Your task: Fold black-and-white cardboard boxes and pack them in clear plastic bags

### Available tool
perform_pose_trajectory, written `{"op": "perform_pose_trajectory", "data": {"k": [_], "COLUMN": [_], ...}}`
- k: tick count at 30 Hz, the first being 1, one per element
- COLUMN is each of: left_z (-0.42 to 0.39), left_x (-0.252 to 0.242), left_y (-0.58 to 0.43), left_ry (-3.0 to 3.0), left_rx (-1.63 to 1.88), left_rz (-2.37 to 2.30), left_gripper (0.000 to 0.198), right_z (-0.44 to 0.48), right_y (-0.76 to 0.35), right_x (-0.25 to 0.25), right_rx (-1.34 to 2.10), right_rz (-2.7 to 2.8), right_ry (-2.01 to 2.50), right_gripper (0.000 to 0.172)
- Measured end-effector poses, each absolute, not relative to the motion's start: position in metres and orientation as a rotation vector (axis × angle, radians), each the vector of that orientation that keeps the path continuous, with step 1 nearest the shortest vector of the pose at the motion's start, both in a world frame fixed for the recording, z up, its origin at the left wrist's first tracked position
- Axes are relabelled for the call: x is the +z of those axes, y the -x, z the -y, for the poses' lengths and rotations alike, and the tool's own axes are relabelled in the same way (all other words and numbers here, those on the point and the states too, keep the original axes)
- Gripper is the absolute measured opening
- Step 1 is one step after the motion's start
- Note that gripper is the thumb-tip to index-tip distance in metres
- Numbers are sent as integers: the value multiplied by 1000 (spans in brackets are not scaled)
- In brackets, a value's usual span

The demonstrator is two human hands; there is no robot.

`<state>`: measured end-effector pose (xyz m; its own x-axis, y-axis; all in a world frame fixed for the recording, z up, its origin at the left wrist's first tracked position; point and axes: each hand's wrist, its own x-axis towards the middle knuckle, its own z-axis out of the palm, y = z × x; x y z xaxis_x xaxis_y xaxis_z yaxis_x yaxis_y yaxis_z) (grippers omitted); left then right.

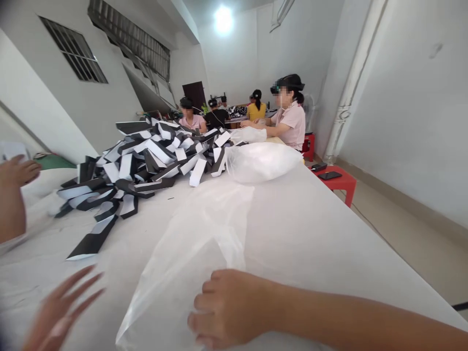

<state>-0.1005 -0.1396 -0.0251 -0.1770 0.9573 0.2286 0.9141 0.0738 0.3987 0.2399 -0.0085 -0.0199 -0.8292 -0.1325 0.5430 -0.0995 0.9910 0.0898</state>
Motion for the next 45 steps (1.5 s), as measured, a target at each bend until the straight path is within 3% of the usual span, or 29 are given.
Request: {"op": "perform_pose_trajectory", "data": {"k": [3,7,8,10,13,15,18,20,22,24,26,28,31,35,40,42,45], "left_z": [123,93,81,50,-6,-33,-38,-23,-6,7,13,16,24,41,7,-31,-88], "left_x": [-28,-37,-39,-38,-7,37,105,123,108,70,29,5,11,55,76,61,21], "left_y": [36,-21,-22,-10,22,38,47,48,53,61,70,79,86,79,41,28,21], "left_ry": [-1924,-1899,-1911,-1957,-2067,-2076,-2158,-2257,-2528,-2701,-2523,-2291,-2112,-2015,-2446,-2661,-2572], "left_rx": [955,853,803,758,750,1062,1971,2315,2054,1271,592,303,175,81,550,616,351], "left_rz": [-1951,-1996,-1967,-1927,-1943,-2132,-2262,-2192,-2166,-2101,-2034,-2023,-2005,-1882,-1824,-1766,-1888], "left_gripper": [102,85,80,73,62,51,47,51,51,47,45,46,44,38,44,47,52], "right_z": [-14,-58,-70,-96,-132,-148,-153,-145,-137,-133,-133,-134,-130,-113,-86,-77,-63], "right_y": [-246,-245,-242,-230,-208,-199,-206,-221,-239,-254,-264,-270,-279,-296,-283,-263,-241], "right_x": [-13,-15,-16,-12,20,59,112,123,106,72,35,10,2,21,35,28,2], "right_rx": [-19,395,545,731,669,556,187,-16,-100,-85,36,129,208,358,350,290,296], "right_rz": [2290,2311,2366,2469,2476,2367,1932,1695,1758,2123,2527,2704,2796,2922,2938,2929,2948], "right_ry": [259,925,1028,1158,1211,1212,949,680,562,577,681,834,876,747,647,483,320], "right_gripper": [25,70,70,47,23,16,32,43,52,53,50,48,51,61,75,65,44]}}
